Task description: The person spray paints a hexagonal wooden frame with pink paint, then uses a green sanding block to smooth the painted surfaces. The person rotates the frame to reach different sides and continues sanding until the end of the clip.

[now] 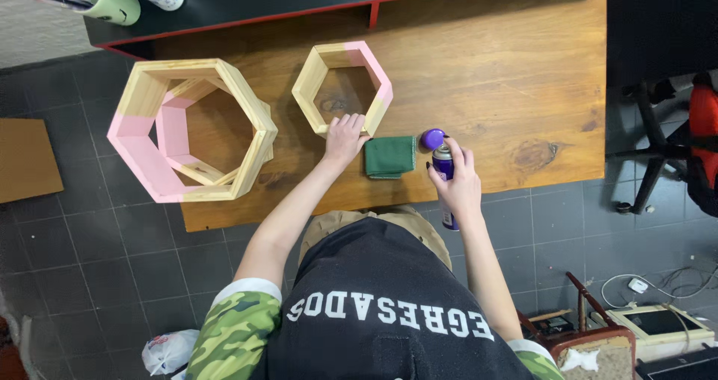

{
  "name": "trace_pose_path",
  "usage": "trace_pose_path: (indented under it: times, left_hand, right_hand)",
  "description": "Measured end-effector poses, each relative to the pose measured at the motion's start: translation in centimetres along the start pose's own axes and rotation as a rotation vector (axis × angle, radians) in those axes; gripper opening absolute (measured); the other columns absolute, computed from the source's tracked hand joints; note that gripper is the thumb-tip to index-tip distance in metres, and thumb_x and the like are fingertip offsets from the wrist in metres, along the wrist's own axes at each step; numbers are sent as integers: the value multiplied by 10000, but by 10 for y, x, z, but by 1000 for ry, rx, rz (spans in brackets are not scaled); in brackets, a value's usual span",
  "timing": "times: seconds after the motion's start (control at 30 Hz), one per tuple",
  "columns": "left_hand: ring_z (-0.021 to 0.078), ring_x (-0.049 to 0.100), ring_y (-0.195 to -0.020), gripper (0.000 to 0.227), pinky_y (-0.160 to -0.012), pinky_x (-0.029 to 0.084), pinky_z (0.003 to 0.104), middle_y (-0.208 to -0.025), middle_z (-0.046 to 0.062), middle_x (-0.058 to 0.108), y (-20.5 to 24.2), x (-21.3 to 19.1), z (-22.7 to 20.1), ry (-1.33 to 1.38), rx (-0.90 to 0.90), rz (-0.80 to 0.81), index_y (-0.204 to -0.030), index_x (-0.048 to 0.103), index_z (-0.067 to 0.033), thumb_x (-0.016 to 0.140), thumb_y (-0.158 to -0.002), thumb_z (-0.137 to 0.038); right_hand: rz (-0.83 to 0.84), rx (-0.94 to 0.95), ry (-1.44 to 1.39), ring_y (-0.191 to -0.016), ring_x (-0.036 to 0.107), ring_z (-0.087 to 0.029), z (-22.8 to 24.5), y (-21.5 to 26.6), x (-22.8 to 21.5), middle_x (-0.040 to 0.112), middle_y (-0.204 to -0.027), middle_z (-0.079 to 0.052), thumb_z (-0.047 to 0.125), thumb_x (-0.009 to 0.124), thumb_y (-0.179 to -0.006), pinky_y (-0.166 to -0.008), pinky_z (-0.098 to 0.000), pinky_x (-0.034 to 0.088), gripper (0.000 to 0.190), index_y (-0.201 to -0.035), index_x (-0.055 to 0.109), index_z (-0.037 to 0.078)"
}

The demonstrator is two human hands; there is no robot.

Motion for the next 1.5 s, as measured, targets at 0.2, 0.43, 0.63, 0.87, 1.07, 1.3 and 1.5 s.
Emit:
trace_pose_path:
  times: [0.2, 0.43, 0.63, 0.87, 1.07, 1.3, 1.5]
  left_hand:
    - [200, 585, -919, 520, -774, 456, 360, -953, 2, 570, -7, 11, -11, -91, -28, 5, -1078, 555, -144, 856, -712, -360]
    - [191, 563, -993, 563, -852, 441, 345, -1018, 10, 554, -1, 64, -14, -134, -25, 33, -1156, 533, -123, 842, -727, -316]
    - [192, 548, -966, 478, -955, 402, 384, -975, 15, 529, 9, 90, -12, -182, -30, -2, -1118, 527, -131, 761, -784, -379]
    - [213, 556, -951, 393, -974, 407, 387, -950, 39, 525, 20, 73, -14, -151, -20, -33, -1123, 532, -120, 685, -849, -357]
    - [277, 605, -1055, 500, -1158, 312, 483, -1024, 92, 590, 27, 5, -12, 209, -157, -26, -1214, 530, -88, 791, -833, -280]
    - [264, 624, -1031, 146, -1022, 454, 400, -1014, 48, 599, 71, -52, 16, 624, -442, -316, -1112, 581, -118, 646, -982, -119]
    - [371, 661, -1013, 149, -952, 499, 459, -1019, 180, 618, 98, -58, 40, 772, -772, -311, -1159, 560, -44, 527, -1084, -168]
  right_hand:
    - [39, -44, 42, -1016, 686, -473, 0, -7, 18, 536, -1295, -63, 386, 762, -853, -865, -629, 576, 700, -1483, 458, 388]
    - [101, -116, 78, -1048, 680, -474, 15, -11, 32, 518, -1327, -71, 376, 741, -864, -873, -610, 580, 673, -1473, 455, 401]
    - [158, -189, 145, -1011, 702, -440, 21, -17, 50, 515, -1301, -36, 397, 736, -850, -833, -579, 599, 688, -1470, 441, 446]
    - [237, -272, 210, -989, 704, -453, 34, -29, 71, 512, -1234, -76, 361, 704, -874, -812, -576, 605, 670, -1482, 427, 411]
    - [332, -324, 262, -992, 704, -438, 32, -43, 107, 516, -1185, -90, 374, 709, -860, -799, -570, 611, 711, -1499, 399, 410]
    - [416, -400, 319, -980, 711, -442, 49, -48, 133, 525, -1177, -118, 358, 701, -878, -802, -564, 611, 679, -1496, 418, 362]
    - [409, -333, 250, -974, 700, -494, 45, -72, 131, 543, -1181, -157, 326, 712, -866, -802, -607, 598, 723, -1522, 408, 340]
Point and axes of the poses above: each hand's wrist, its own y-axis away from the middle knuckle, its own x-axis out of the palm, z = x × y, the point moved 7 cm from there along -y, towards the middle knuckle
